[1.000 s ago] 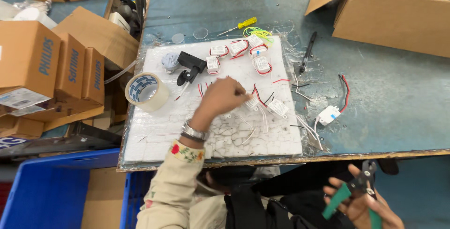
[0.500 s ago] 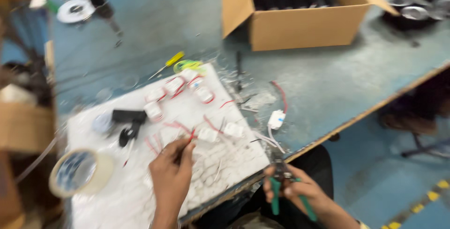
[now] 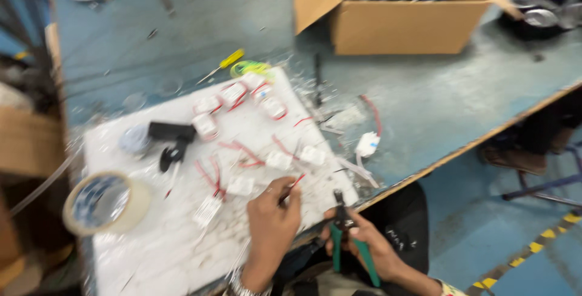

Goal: The person uses pliers to strip insulation from wires and then inserts the wires into small white electrical housings, repeating this process for multiple components.

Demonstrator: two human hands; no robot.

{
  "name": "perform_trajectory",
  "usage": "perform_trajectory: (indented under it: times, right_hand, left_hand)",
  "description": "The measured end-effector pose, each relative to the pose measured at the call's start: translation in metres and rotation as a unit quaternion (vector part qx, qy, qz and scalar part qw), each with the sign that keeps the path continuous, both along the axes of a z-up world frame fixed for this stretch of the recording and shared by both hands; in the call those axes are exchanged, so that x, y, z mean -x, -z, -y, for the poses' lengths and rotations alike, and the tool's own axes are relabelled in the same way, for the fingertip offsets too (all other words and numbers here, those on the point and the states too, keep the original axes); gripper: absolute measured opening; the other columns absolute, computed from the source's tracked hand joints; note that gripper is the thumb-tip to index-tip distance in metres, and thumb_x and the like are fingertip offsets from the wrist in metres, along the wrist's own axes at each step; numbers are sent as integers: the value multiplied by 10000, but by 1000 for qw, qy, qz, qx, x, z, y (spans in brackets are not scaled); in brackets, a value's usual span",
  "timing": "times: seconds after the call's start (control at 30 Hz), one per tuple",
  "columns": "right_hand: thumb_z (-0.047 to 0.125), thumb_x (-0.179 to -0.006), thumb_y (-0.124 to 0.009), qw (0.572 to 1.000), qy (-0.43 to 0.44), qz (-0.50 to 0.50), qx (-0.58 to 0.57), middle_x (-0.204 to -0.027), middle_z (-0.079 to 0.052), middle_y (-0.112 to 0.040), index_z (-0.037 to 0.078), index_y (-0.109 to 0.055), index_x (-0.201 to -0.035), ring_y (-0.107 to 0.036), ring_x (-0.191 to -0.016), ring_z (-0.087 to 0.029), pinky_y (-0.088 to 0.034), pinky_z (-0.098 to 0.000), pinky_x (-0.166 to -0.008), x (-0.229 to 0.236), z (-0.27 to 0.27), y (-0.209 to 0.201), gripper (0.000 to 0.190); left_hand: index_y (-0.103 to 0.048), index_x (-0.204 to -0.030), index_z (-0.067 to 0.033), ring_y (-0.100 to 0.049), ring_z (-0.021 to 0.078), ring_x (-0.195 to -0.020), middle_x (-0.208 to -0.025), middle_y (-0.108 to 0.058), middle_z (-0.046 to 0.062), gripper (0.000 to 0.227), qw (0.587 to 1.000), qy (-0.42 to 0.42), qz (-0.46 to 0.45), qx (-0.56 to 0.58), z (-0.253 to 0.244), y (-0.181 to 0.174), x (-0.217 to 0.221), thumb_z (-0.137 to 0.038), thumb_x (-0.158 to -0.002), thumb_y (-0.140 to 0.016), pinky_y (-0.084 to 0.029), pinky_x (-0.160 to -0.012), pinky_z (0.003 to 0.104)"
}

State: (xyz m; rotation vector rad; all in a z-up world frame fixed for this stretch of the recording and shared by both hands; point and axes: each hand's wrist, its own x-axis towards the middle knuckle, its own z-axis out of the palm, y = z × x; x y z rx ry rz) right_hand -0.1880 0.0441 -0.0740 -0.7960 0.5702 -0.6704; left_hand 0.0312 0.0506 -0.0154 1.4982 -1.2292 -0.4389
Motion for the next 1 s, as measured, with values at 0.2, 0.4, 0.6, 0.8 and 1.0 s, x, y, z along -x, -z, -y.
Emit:
perform_trajectory:
  times: [0.2,0.4,0.6,0.8,1.0]
  right_hand:
    - [456,-946,-529,998,-5,61,-18,-1158,-145,-604,16,-322,-1536,-613,-1007,-256,-527,-482,-935,5,1,-18,764]
    - [140,-857,-630,991,-38,-79,97,-1167,-146,-607,-39,-416,-1505,-601,-1013,-251,-490,-419,-927,2,14,-22,706]
    - [57,-732,-571,975,-107,-108,163,-1246,-112,-625,-52,-444,-1486,-589,-1156,-182,-436,-324,-1041,-12,9,-30,773]
    - [30,-737,-573,966,-120,-172,149,-1329,-94,-586,-6,-374,-1610,-518,-1066,-151,-421,-300,-879,-5,6,-19,896]
    - [-4,-697,-503,948,-118,-186,228,-1342,-109,-612,-33,-428,-1489,-574,-1230,-159,-415,-291,-1050,-10,2,-38,796]
  left_hand:
    - [-749,-912,2,-551,92,-462,-583,-664,83,101,997,16,-70,-33,-5,-11,2,-80,-860,-725,-393,-442,263]
    - [-717,-877,51,-545,43,-554,-644,-665,22,89,986,45,-159,17,-22,-4,5,-38,-887,-713,-411,-487,222]
    - [-715,-983,90,-684,85,-619,-739,-722,60,110,966,94,-234,49,-37,-2,10,26,-917,-653,-552,-556,227]
    - [-709,-1009,95,-709,108,-608,-772,-738,92,123,969,97,-219,58,-41,-3,12,52,-912,-646,-576,-547,236]
    - [-754,-985,47,-660,101,-580,-815,-770,104,136,990,54,-117,60,-45,-2,14,38,-867,-688,-500,-525,222]
